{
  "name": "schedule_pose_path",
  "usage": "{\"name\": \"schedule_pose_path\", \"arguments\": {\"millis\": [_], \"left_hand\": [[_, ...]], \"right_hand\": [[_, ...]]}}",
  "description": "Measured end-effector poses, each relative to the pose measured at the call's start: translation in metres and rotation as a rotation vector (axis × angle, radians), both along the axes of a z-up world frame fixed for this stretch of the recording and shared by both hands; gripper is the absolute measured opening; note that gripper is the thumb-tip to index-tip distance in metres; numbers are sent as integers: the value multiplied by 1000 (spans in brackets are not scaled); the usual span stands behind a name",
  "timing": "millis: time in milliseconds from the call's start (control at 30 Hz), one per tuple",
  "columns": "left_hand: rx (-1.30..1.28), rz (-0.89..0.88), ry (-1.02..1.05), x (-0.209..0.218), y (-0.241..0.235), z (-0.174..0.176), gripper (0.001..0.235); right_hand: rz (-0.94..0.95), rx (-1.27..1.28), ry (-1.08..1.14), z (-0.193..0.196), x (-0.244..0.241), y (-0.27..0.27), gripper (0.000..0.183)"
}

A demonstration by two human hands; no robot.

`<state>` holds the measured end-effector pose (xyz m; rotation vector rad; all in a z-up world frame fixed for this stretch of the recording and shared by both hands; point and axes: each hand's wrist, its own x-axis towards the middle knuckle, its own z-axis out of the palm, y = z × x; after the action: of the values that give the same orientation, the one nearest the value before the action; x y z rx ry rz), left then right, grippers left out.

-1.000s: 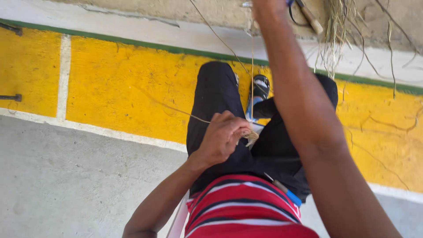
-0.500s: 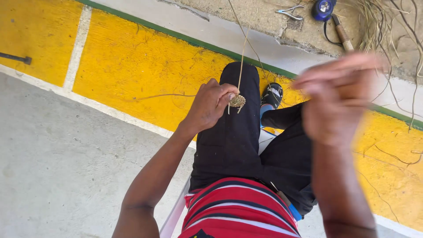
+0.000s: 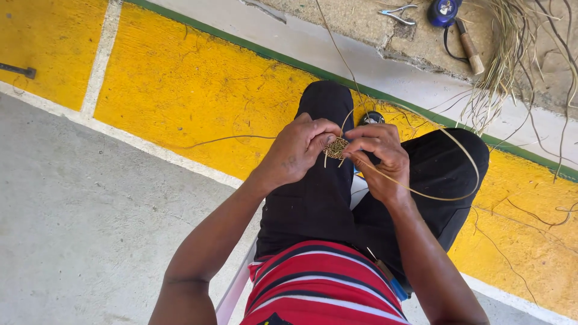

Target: The recorder is weaving a small circular object, possibly a coaster or the base of a basket, using thin straw or bamboo fibers.

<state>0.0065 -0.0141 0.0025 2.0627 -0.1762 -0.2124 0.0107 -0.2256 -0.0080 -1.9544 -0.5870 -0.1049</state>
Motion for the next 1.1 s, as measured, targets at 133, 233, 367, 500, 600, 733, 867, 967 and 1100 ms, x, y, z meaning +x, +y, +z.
{"name": "schedule_pose_path", "arguments": {"millis": [133,233,367,500,600,733,867,967,1100], "left_hand": [[-10,-13,-64,-1,2,-1,16],[-26,-17,-58,-3,1,-2,17],[11,-15,-66,-6,0,1,16],[52,-4,-79,-3,-2,-1,16],[26,-29,-82,-3,-4,2,17],[-35,-40,13,-3,-5,2,18],[-210,-119,51,-4,-6,3,17],[-214,-118,65,-4,-7,3,18],[-266,-134,56,-9,1,7,17]], "right_hand": [[24,3,29,1,1,2,23],[19,-12,34,0,0,2,22],[-22,-55,35,1,-1,7,22],[-33,-61,-28,12,2,4,24],[-4,-92,-39,15,5,-5,23],[276,0,204,15,32,-28,29],[271,107,474,2,49,-37,25],[453,-24,382,-1,53,-30,19],[388,-95,158,-36,89,-30,14]]}}
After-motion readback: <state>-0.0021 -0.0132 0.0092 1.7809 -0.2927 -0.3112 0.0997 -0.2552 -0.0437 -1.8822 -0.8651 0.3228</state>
